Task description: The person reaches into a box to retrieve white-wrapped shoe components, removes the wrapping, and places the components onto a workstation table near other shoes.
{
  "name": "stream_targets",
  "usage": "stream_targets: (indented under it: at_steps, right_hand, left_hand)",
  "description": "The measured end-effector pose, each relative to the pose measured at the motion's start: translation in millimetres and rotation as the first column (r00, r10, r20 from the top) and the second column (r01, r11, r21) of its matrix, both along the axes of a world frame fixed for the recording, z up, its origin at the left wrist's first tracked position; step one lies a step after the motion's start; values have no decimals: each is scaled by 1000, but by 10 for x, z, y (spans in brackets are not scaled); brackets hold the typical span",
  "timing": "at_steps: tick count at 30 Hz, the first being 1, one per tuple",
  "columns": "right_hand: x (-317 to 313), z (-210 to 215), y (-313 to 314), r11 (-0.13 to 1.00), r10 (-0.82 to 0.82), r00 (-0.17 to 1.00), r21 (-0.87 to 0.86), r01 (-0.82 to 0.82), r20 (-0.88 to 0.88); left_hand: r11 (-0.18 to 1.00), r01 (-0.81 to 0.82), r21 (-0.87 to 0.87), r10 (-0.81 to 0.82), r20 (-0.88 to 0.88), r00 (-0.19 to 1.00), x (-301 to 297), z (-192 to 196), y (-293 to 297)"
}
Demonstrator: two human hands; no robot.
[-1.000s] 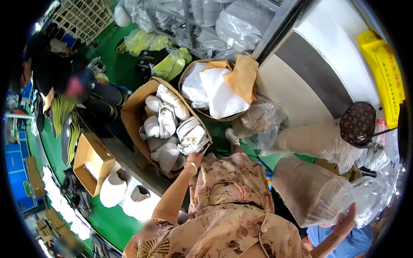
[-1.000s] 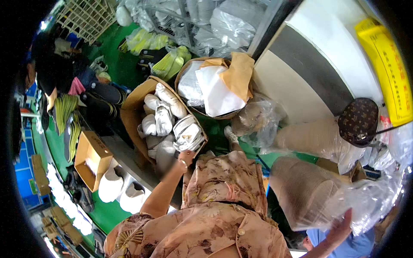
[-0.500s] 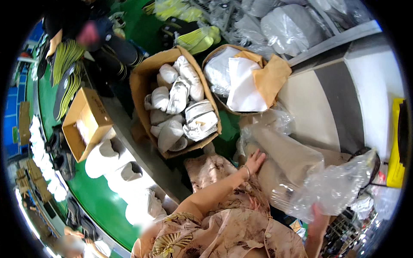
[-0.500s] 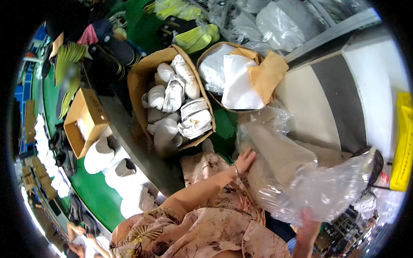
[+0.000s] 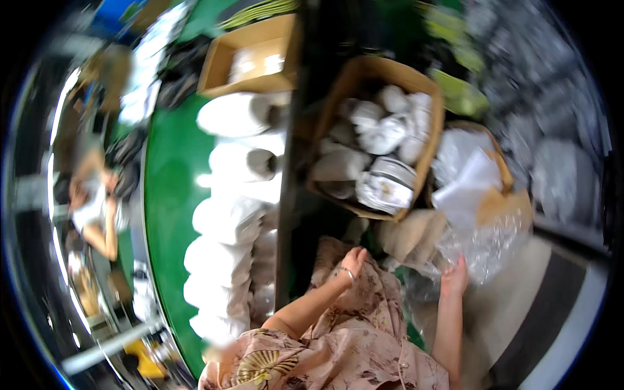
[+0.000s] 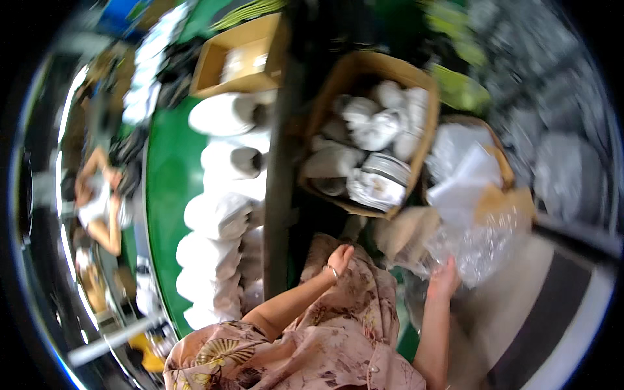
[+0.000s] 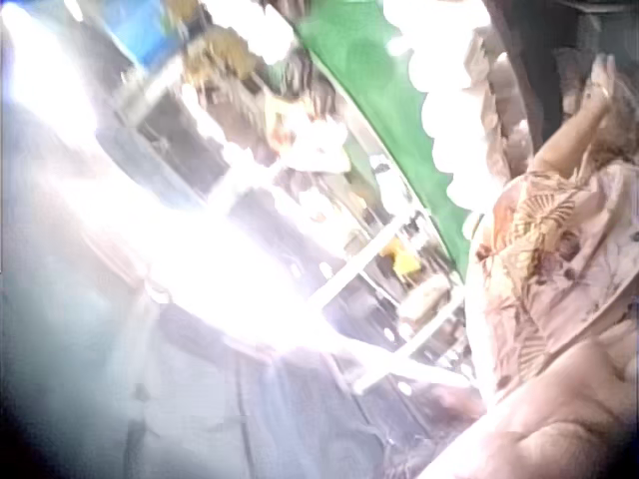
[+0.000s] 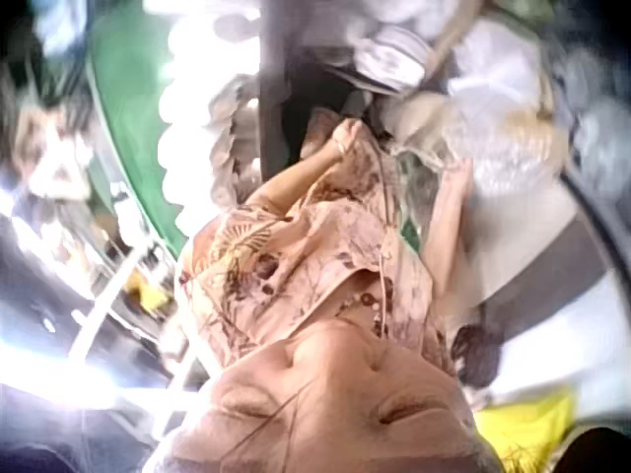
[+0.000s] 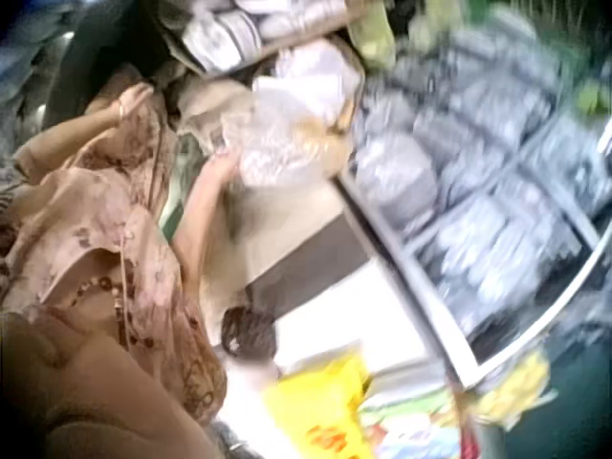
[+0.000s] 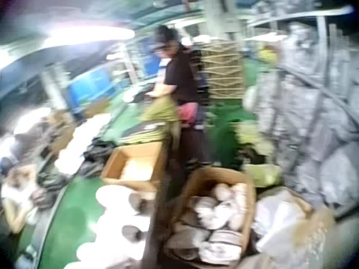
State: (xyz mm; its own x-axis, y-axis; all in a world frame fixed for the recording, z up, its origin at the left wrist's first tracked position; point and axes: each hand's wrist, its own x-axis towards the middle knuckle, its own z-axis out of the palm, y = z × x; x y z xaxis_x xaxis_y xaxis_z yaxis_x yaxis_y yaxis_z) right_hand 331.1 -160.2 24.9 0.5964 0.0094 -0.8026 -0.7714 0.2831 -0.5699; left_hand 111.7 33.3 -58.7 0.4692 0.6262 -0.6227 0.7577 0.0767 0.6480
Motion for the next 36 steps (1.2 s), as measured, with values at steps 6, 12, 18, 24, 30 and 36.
stream_targets:
  at_steps: [6,12,18,24,30,36]
  right_hand:
    - [44,-708,9,989,70,985,-121,-89,-157]
    - [365,-311,224,782,545,803,-197,-591,-243]
    - [248,-212,168,805,427,806,-235,-545,-409]
    - [65,316,866,475,777,623,-566,-674,-89]
    - [-997,1090,2498,227,842,-103,-522,-822,529]
    - [-1138,933,2564,9,858,-235,-470,-883,457]
  left_hand:
    - [942,-335,37,324,-369,871,-1025,147,-180]
    - [903,-416,103,428,-295,855,-1214,-6,-350]
    - [938,-330,104,337,-58,940,-860,249,-135]
    - [916,-373,147,345,182,921,-776,788,222]
    - [865,-470,176,471,38,881,-1199,604,8]
    - [881,-468,-63,354,-569,742,-1920,383,-737]
